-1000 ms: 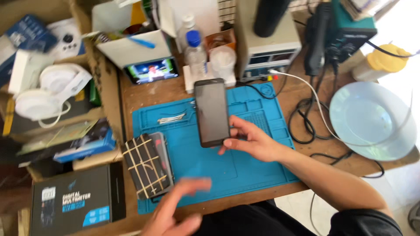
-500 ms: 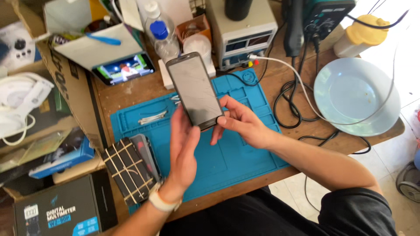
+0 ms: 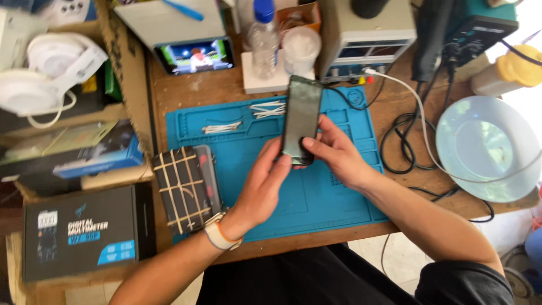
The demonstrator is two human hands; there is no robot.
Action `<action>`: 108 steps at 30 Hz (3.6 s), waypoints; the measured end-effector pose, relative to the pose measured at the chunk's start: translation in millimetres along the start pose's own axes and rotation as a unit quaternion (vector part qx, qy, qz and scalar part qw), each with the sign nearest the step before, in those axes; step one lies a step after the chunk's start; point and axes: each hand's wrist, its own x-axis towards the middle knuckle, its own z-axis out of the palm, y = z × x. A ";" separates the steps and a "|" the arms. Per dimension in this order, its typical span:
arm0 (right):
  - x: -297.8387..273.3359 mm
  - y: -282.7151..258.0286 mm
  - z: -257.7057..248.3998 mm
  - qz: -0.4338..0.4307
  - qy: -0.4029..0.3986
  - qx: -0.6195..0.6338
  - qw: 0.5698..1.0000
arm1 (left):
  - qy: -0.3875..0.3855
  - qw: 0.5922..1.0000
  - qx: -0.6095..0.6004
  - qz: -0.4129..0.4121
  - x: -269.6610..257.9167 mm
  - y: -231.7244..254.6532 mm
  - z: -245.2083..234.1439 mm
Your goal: The person inspects a smartphone, then opens a plastic case containing a screwdriver set and various bits. They select a small screwdriver and a red plastic prying tool, then use the prying tool to work on the edges of the smartphone.
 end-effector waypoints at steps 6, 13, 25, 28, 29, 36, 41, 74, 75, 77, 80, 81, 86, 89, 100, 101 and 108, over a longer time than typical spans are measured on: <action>-10.6 -14.8 8.1 -0.007 -0.044 -0.026 0.999 | 0.001 0.960 0.253 0.117 -8.0 14.5 3.8; -7.5 -17.4 11.4 0.000 0.001 0.034 0.999 | -0.053 0.800 0.581 0.136 -42.4 46.0 -19.2; -5.2 -12.5 9.2 0.051 -0.027 -0.004 0.998 | 0.032 0.612 0.780 -0.125 -63.2 53.2 -91.6; -7.1 -13.6 5.8 0.056 -0.026 -0.017 0.998 | 0.014 0.645 0.751 -0.141 -59.9 52.5 -88.3; -6.5 -13.8 4.8 0.056 -0.025 -0.024 0.998 | 0.006 0.661 0.738 -0.135 -58.3 52.9 -88.5; -5.6 -13.0 0.4 0.055 -0.047 -0.036 0.997 | 0.045 0.651 0.757 -0.033 -61.9 39.5 -86.3; -5.8 -12.3 -1.6 0.049 -0.046 -0.053 0.996 | 0.011 0.656 0.738 -0.160 -64.4 48.2 -85.3; -5.1 -19.6 9.7 0.053 -0.090 -0.096 0.990 | -0.131 0.742 0.652 -0.078 -69.3 67.7 -108.8; -5.4 -19.4 10.1 0.052 -0.088 -0.097 0.990 | -0.132 0.743 0.652 -0.076 -69.8 71.9 -111.1; -5.1 -19.4 11.5 0.054 -0.088 -0.098 0.990 | -0.148 0.755 0.637 -0.050 -70.0 81.5 -116.5; -5.7 -23.0 14.3 0.054 -0.091 -0.104 0.989 | -0.152 0.764 0.627 -0.038 -73.5 99.7 -124.9; -5.9 -23.0 13.9 0.054 -0.089 -0.104 0.989 | -0.153 0.764 0.626 -0.037 -75.2 106.2 -130.7; -4.8 -22.4 13.3 0.058 -0.099 -0.098 0.989 | -0.138 0.740 0.658 0.011 -88.5 131.9 -165.3; -4.7 -20.8 11.4 0.063 -0.101 -0.090 0.989 | -0.144 0.710 0.675 -0.142 -93.7 149.5 -180.1; -6.1 -16.6 12.2 0.045 -0.120 -0.071 0.989 | -0.054 0.646 0.716 -0.259 -122.0 127.2 -222.3; -3.6 -16.7 12.4 0.035 -0.156 -0.071 0.985 | 0.009 0.681 0.701 -0.212 -132.3 116.7 -232.0; -1.4 -30.4 20.0 -0.017 -0.207 -0.183 0.961 | 0.066 0.794 0.603 -0.030 -131.3 115.9 -203.1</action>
